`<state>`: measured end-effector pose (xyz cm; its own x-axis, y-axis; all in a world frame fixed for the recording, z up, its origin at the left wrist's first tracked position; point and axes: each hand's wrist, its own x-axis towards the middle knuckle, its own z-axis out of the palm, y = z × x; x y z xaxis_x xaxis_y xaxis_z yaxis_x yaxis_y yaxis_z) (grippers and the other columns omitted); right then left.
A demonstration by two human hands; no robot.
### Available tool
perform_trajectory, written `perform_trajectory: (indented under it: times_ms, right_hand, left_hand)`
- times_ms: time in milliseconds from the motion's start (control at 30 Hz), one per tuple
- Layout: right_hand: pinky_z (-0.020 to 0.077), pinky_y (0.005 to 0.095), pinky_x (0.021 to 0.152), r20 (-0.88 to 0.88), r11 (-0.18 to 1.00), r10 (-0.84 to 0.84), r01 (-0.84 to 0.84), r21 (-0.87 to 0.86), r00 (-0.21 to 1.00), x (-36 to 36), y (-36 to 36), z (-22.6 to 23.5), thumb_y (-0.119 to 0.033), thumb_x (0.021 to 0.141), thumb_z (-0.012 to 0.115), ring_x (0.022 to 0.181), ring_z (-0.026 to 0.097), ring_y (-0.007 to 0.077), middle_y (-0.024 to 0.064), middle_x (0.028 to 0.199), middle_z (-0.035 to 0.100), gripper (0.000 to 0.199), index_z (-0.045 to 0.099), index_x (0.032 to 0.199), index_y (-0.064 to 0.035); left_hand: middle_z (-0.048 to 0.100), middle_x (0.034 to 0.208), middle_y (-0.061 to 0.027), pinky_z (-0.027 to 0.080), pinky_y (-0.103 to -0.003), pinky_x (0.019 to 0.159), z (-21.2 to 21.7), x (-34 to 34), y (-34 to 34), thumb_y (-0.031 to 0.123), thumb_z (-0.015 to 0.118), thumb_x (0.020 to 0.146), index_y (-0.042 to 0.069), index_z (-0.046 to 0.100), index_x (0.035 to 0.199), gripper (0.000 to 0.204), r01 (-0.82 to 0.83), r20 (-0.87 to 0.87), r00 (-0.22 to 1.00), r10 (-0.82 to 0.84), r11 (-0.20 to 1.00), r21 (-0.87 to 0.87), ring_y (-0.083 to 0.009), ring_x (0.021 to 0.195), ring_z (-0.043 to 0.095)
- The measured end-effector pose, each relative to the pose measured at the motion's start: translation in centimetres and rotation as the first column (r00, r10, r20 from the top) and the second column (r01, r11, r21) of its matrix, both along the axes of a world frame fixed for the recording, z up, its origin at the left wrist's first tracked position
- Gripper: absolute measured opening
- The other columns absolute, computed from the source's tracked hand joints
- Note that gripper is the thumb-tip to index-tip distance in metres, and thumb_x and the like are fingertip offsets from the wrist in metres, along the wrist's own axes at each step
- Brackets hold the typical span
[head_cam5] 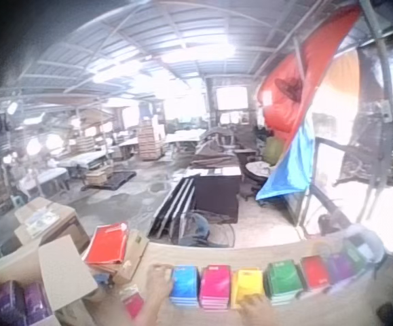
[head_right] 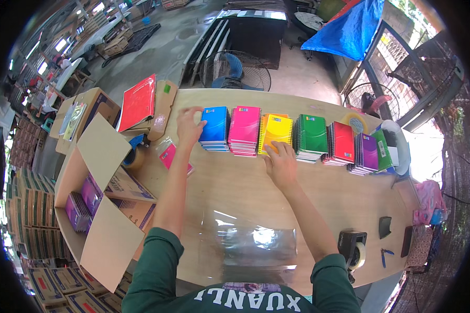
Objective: The person gathers small colorful notebooks from stacks on a table, places them into clear plastic bags, and then puts the bagged notebooks into a cardboard box.
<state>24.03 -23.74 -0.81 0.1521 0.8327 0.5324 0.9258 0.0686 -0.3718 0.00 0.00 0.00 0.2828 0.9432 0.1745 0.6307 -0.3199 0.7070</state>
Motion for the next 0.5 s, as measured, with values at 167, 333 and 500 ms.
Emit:
perform_trajectory:
  times_ms: [167,333,500]
  right_hand:
    - [0.0493,0.0418,0.086,-0.121,0.999,-0.028,0.032,0.024,0.992,-0.7,-3.8,2.7,-0.009,0.079,0.074,0.104,0.057,0.0321,0.0122,0.109,0.063,0.023,0.071,0.101,-0.0071]
    - [0.0498,0.0395,0.086,-0.250,0.999,-0.006,-0.005,-0.045,0.968,-0.6,-5.9,2.7,-0.009,0.078,0.074,0.104,0.058,0.0301,0.0103,0.106,0.063,0.018,0.071,0.097,-0.0070]
    - [0.0500,0.0392,0.086,-0.256,0.998,-0.036,0.022,-0.059,0.966,-0.4,-3.9,3.0,-0.011,0.078,0.075,0.104,0.058,0.0298,0.0105,0.104,0.064,0.019,0.072,0.097,-0.0082]
  left_hand:
    - [0.037,0.149,-0.0034,0.033,-0.066,0.107,4.4,2.4,0.9,-0.005,0.077,0.064,0.038,0.067,0.112,0.065,0.571,-0.625,0.679,-0.385,0.813,0.119,-0.0341,0.142,0.029]
    - [0.034,0.150,-0.0025,0.030,-0.068,0.109,4.8,4.5,0.9,-0.004,0.081,0.057,0.032,0.067,0.105,0.062,0.578,-0.744,0.564,-0.358,0.815,0.045,-0.0312,0.144,0.027]
    - [0.054,0.133,-0.0050,0.031,-0.066,0.109,7.6,4.6,0.7,0.003,0.081,0.063,0.022,0.065,0.104,0.047,0.604,-0.816,0.525,-0.240,0.781,0.159,-0.0299,0.129,0.046]
